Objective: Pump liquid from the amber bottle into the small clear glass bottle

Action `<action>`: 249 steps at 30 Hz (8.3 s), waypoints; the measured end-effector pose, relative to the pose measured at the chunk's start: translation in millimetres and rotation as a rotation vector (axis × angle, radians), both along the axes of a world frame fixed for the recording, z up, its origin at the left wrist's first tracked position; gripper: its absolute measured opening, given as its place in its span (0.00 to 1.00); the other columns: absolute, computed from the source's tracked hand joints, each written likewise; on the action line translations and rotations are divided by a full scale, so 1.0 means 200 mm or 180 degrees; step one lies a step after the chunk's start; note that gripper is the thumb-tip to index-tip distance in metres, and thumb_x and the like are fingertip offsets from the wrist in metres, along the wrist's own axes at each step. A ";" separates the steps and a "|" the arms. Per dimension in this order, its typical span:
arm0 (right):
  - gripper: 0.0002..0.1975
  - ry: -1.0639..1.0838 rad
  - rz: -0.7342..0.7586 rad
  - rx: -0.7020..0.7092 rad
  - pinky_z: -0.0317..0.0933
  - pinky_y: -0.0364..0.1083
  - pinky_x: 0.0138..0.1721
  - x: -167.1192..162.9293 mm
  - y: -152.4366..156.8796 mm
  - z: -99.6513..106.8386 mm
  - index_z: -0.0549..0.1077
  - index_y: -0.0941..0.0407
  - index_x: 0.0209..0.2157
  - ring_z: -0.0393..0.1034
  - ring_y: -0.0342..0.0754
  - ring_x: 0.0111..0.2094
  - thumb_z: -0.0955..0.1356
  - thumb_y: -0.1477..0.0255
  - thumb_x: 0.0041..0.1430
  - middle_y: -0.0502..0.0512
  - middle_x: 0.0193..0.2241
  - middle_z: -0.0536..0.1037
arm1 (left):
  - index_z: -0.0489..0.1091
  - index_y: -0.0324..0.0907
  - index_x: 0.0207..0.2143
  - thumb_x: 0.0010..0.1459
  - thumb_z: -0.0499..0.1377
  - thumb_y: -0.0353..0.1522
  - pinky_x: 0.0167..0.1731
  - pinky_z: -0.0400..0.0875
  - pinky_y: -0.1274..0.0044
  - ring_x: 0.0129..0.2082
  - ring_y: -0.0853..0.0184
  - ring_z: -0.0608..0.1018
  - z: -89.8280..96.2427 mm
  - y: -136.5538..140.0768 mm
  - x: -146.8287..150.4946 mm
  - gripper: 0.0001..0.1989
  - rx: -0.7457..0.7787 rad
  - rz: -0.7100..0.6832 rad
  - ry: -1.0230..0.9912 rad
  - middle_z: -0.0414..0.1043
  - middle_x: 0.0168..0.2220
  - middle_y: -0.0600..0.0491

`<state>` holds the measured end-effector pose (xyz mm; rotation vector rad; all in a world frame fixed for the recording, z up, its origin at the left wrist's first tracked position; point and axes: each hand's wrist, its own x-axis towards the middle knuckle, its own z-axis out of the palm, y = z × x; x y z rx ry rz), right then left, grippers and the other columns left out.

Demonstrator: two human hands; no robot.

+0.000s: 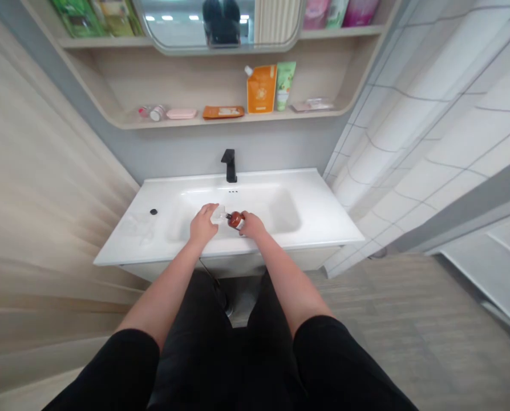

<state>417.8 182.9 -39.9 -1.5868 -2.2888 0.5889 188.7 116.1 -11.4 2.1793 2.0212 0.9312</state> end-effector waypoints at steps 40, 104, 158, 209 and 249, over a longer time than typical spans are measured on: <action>0.36 0.0079 0.0049 0.0042 0.68 0.46 0.45 0.01 -0.03 0.03 0.75 0.55 0.56 0.80 0.58 0.49 0.83 0.72 0.44 0.59 0.50 0.85 | 0.69 0.52 0.73 0.56 0.60 0.21 0.69 0.74 0.64 0.70 0.53 0.73 0.04 -0.05 0.04 0.42 0.0074 0.0157 0.0288 0.68 0.73 0.51; 0.35 0.1078 0.0261 0.0344 0.70 0.51 0.49 0.01 0.00 -0.02 0.78 0.55 0.54 0.79 0.57 0.46 0.84 0.71 0.42 0.57 0.48 0.84 | 0.73 0.48 0.69 0.56 0.59 0.20 0.66 0.66 0.55 0.72 0.47 0.71 0.19 -0.01 0.01 0.38 0.0879 -0.0362 0.1254 0.72 0.70 0.41; 0.34 0.2128 0.0009 0.0594 0.70 0.52 0.52 0.03 -0.04 0.04 0.77 0.54 0.51 0.79 0.57 0.47 0.86 0.66 0.42 0.55 0.46 0.84 | 0.71 0.51 0.71 0.64 0.56 0.24 0.69 0.66 0.49 0.77 0.45 0.64 0.64 0.08 0.15 0.35 0.0573 -0.1097 0.2138 0.70 0.72 0.43; 0.39 0.2843 0.0126 0.0651 0.72 0.56 0.57 0.05 -0.06 0.07 0.76 0.54 0.56 0.80 0.60 0.51 0.85 0.61 0.44 0.58 0.51 0.85 | 0.74 0.52 0.65 0.73 0.56 0.28 0.67 0.70 0.47 0.76 0.44 0.67 0.92 0.05 0.31 0.22 0.0781 -0.2254 0.2744 0.74 0.69 0.42; 0.38 0.2317 -0.0136 0.0494 0.74 0.56 0.54 0.05 -0.07 0.06 0.78 0.53 0.53 0.81 0.59 0.47 0.85 0.57 0.41 0.56 0.46 0.87 | 0.71 0.47 0.60 0.51 0.79 0.38 0.54 0.80 0.65 0.54 0.54 0.86 0.06 -0.01 -0.15 0.36 -0.0287 0.0684 -0.1997 0.81 0.58 0.46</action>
